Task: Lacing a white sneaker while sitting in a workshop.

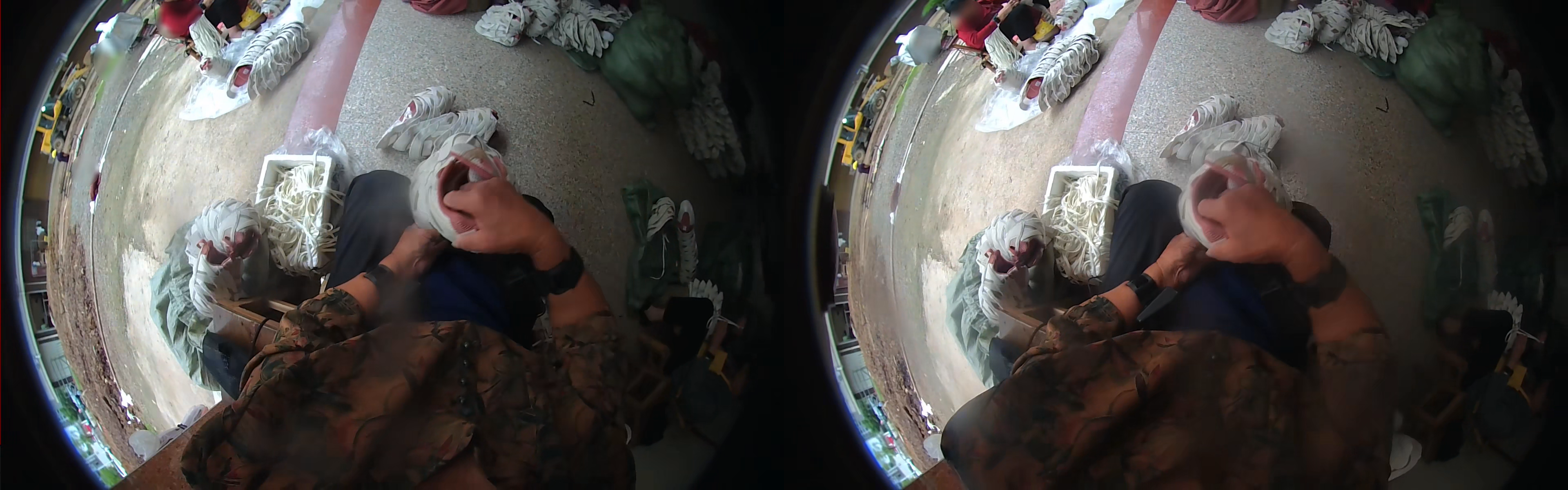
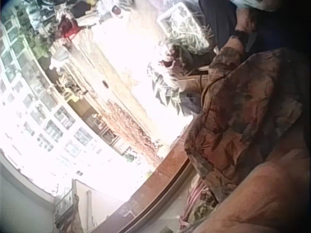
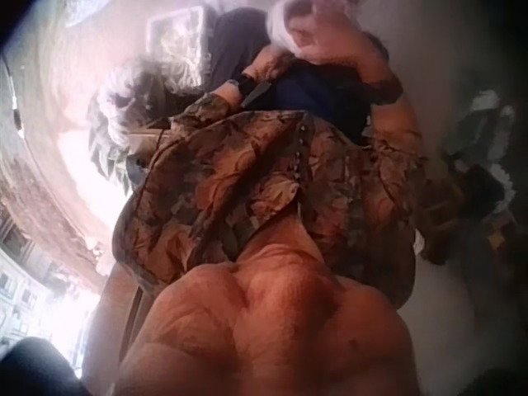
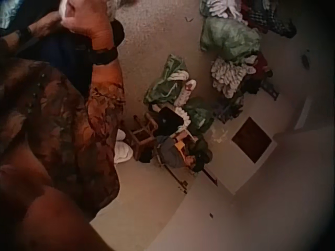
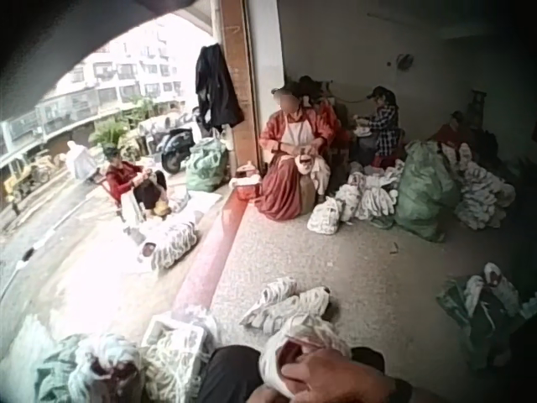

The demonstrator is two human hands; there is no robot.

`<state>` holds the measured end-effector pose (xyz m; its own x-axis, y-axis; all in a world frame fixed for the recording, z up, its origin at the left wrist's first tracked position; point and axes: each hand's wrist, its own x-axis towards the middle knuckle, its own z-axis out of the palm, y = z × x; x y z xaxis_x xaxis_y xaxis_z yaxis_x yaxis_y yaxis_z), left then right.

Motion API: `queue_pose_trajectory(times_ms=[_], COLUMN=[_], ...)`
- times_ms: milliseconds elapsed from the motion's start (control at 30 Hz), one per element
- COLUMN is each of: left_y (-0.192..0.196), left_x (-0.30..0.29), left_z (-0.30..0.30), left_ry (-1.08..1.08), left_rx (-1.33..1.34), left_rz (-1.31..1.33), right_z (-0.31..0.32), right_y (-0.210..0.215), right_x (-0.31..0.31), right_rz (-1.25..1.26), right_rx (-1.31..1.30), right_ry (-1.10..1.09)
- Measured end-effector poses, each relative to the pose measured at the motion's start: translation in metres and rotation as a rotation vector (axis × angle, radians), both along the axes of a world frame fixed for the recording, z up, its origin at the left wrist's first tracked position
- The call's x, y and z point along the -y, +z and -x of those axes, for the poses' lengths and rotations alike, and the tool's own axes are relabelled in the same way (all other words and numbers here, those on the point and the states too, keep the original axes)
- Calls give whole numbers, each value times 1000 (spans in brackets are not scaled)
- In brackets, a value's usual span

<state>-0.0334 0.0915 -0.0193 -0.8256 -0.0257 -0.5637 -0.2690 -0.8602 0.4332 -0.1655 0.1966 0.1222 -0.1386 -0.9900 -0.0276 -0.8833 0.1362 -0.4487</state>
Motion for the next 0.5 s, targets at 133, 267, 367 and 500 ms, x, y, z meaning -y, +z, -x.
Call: queue_pose_trajectory(times_ms=[133,267,367,500], left_y=[-3,22,51,64], left_x=[6,25,60,70], left_z=[-18,-38,-43,-25], left_ry=[-72,-327,-937,-463], left_rx=[-4,6,-309,-170], left_rz=[55,275,1059,1874], right_z=[-65,-74,-76,-83], right_y=[-50,-78,-88,-93], right_x=[13,3,-7,-16], right_rz=[38,198,96,98], right_rx=[-161,-334,-263,-279], right_ry=[-100,-93,5,-32])
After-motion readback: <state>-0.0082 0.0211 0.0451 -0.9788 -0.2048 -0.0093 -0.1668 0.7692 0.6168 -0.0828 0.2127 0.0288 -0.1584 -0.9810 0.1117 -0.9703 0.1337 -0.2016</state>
